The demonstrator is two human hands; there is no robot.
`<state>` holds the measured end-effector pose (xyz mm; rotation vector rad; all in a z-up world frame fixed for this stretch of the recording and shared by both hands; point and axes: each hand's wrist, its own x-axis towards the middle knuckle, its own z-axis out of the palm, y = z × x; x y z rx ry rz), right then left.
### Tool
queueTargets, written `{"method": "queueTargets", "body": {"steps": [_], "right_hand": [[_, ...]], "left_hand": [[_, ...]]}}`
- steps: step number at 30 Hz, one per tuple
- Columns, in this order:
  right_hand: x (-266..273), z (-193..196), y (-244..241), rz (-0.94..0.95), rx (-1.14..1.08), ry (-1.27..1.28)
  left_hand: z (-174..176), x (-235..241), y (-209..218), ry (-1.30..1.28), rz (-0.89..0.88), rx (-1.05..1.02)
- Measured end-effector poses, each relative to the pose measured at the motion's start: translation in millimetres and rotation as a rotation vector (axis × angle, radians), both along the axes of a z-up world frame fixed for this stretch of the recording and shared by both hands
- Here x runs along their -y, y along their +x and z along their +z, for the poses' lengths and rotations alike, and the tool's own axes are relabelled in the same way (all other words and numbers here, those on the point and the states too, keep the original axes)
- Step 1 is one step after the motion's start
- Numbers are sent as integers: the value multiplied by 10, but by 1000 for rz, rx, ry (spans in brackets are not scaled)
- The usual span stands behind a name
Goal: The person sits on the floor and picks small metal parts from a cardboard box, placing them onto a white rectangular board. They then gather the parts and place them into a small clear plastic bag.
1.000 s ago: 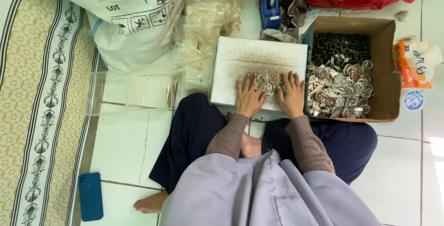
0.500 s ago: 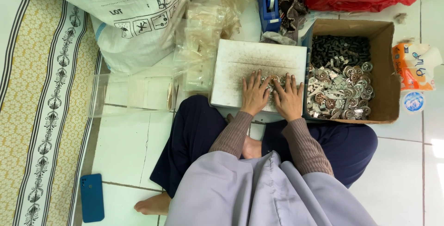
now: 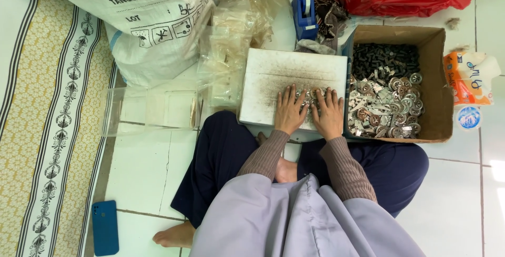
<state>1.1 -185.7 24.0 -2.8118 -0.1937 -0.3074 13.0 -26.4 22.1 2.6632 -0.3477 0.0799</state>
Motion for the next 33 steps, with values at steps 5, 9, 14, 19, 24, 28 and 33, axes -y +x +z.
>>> {"method": "queueTargets", "body": {"steps": [5,9,14,19,24,28,33], "right_hand": [[-17,62,-9,-2,-26,47],[-26,48,-8,2,-21,33],[-121,71,75,23,38,127],[-708,239,324,131,86,210],[-1608,583,542,375,-83,532],[-2232,582,712,461,-240,534],[-2619,32,988,510,-350,362]], "left_hand": [[-103,10,12,30,-31,-6],[-107,5,13,-23,-10,-5],[47,-209,55,-402,43,-26],[265,-818,161,-582,228,54],[255,-1627,263,-716,565,156],[162,-2036,258,-855,730,57],[-194,-2159,327,-870,835,-104]]}}
